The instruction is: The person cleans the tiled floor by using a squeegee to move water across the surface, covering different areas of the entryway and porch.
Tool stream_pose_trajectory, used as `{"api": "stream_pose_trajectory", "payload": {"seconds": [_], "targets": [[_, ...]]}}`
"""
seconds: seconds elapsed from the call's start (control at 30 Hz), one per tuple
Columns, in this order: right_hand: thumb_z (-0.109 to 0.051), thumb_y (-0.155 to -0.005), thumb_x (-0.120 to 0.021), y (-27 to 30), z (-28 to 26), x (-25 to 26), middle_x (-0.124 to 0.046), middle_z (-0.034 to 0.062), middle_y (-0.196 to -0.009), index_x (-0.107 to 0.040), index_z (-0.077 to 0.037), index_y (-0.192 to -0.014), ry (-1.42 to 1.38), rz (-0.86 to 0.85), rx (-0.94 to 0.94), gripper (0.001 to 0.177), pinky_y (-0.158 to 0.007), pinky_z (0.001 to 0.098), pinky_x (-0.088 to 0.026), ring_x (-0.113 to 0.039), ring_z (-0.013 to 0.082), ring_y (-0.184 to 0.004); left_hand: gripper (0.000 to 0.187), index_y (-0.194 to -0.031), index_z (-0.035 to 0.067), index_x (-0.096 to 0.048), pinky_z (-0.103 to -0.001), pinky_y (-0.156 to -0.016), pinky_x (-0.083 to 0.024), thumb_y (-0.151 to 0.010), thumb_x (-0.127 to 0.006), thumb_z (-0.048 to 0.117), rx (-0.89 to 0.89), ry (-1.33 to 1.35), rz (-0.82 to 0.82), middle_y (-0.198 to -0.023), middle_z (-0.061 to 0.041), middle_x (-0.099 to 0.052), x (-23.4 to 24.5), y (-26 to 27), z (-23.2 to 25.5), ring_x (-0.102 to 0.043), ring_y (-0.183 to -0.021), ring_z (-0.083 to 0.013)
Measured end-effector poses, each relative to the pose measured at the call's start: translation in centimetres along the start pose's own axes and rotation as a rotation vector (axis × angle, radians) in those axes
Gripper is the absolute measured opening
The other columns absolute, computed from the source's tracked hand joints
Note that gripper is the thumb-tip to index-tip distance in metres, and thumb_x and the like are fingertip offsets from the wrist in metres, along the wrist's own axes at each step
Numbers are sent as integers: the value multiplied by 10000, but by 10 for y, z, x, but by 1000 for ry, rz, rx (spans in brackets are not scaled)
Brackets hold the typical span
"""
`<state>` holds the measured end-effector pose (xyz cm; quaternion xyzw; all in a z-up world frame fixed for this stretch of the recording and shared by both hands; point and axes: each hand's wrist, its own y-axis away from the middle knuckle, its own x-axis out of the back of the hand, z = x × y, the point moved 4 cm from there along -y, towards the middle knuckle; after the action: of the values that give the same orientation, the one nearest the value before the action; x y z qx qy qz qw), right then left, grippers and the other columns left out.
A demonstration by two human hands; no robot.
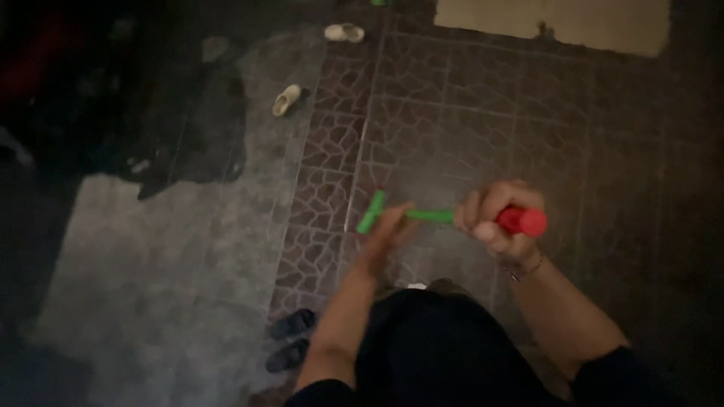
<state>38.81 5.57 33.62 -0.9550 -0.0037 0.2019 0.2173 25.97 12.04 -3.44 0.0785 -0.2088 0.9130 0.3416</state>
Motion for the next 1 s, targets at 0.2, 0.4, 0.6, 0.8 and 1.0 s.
{"api": "stream_pose_trajectory", "payload": {"seconds": [0.2,0.4,0.6,0.8,1.0], "targets": [[-150,-883,-771,-13,17,-60,-635,86,-679,-607,-24,-726,563,-300,-34,260,-577,332,-502,-658,198,-604,322,-1136,-2,-681,-388,-657,-522,-967,-668,272,73,113,-146,-866,-124,-687,-48,-22,83,-667,-754,-232],[-154,-850,-814,7,97,-84,-576,60,-649,-602,-46,-745,631,-373,-16,260,-552,327,-438,-585,196,-563,235,-1104,39,-694,-410,-678,-529,-932,-659,194,206,45,-248,-879,-135,-707,-25,-4,60,-687,-776,-274],[-89,-939,-712,17,110,-77,-530,47,-599,-492,-86,-650,516,-285,16,363,-509,330,-396,-533,179,-509,188,-1072,80,-708,-432,-699,-537,-897,-650,117,378,-191,-300,-892,-146,-727,45,23,-30,-707,-798,-316],[-139,-945,-693,16,131,-73,-481,57,-612,-418,-92,-650,414,-232,-18,406,-547,351,-418,-508,205,-552,212,-1040,121,-722,-454,-720,-545,-862,-641,39,411,-346,-265,-905,-157,-747,111,22,-103,-727,-820,-358],[-356,-1031,-629,20,121,-18,-466,62,-659,-442,-79,-696,320,20,-88,473,-686,386,-444,-468,194,-630,98,-937,70,-710,-497,-723,-531,-841,-724,87,375,-526,-301,-855,-203,-723,127,-20,-96,-706,-790,-394]]}}
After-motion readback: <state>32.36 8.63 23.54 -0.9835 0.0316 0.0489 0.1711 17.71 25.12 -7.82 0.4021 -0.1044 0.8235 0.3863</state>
